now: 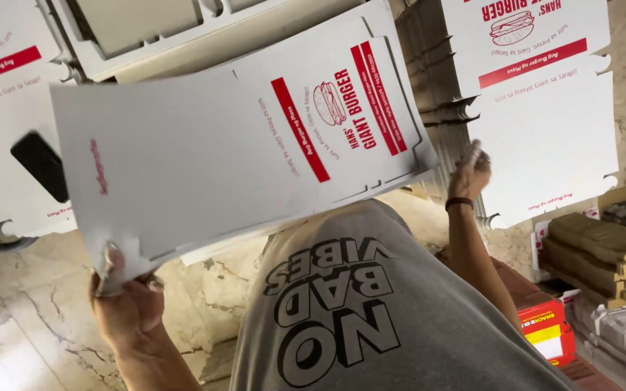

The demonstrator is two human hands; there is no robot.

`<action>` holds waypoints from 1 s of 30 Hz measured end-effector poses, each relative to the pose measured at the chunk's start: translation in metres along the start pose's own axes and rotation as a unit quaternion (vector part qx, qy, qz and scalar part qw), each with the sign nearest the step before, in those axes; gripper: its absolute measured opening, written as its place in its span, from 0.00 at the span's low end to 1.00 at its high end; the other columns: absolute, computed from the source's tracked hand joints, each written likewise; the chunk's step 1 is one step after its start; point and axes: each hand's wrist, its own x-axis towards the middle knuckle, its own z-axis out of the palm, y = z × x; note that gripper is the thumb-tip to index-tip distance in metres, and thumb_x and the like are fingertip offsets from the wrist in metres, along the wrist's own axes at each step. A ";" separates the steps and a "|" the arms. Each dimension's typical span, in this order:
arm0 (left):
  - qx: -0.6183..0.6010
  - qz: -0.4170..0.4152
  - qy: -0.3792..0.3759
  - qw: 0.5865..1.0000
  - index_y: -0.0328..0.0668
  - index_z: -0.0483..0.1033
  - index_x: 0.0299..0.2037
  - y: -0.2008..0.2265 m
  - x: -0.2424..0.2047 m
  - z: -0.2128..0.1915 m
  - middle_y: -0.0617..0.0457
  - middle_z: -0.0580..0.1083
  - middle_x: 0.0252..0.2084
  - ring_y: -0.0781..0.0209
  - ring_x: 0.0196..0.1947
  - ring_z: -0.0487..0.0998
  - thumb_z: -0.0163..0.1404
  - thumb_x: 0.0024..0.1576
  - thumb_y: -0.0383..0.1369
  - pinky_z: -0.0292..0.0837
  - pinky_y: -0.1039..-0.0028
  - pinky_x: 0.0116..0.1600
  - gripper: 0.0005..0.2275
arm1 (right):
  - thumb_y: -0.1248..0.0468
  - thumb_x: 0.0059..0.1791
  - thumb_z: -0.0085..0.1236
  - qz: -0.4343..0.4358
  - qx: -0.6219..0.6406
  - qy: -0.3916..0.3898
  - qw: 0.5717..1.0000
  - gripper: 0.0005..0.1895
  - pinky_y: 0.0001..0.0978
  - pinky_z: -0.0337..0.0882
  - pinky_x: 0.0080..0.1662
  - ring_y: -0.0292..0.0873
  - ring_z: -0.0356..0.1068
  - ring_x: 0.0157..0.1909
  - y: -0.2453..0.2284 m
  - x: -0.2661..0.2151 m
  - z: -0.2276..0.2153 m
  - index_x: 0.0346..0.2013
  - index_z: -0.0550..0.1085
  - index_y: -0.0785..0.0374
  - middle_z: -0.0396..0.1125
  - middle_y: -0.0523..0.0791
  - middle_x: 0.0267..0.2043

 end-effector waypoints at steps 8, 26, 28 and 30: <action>-0.215 -0.004 -0.284 0.934 0.36 0.76 0.46 0.045 -0.008 0.027 0.48 0.78 0.41 0.52 0.37 0.85 0.39 0.74 0.23 0.85 0.77 0.24 0.10 | 0.18 0.29 0.40 0.352 0.308 -0.286 0.836 0.74 0.70 0.59 0.67 0.70 0.47 0.77 -0.048 -0.096 -0.008 0.78 0.40 0.60 0.35 0.55 0.81; 0.019 0.099 -0.129 0.987 0.56 0.69 0.42 0.070 0.105 -0.046 0.70 0.72 0.47 0.50 0.44 0.80 0.42 0.51 0.32 0.67 0.64 0.29 0.10 | 0.75 0.47 0.58 -0.117 0.262 -0.151 0.946 0.16 0.40 0.63 0.18 0.40 0.47 0.11 -0.222 -0.040 -0.006 0.28 0.58 0.61 0.46 0.41 0.15; 0.119 0.192 -0.230 0.947 0.47 0.60 0.60 0.069 0.132 -0.074 0.57 0.64 0.62 0.49 0.62 0.68 0.39 0.59 0.29 0.67 0.59 0.53 0.17 | 0.72 0.45 0.57 -0.114 0.277 -0.133 0.945 0.13 0.36 0.58 0.18 0.41 0.50 0.12 -0.226 -0.039 -0.011 0.37 0.61 0.63 0.45 0.41 0.13; 0.211 0.284 -0.319 0.879 0.37 0.51 0.78 0.065 0.152 -0.102 0.41 0.57 0.78 0.45 0.80 0.57 0.38 0.67 0.24 0.66 0.53 0.76 0.26 | 0.69 0.44 0.57 -0.111 0.290 -0.115 0.944 0.17 0.33 0.54 0.18 0.42 0.53 0.12 -0.223 -0.038 -0.016 0.46 0.65 0.64 0.45 0.40 0.12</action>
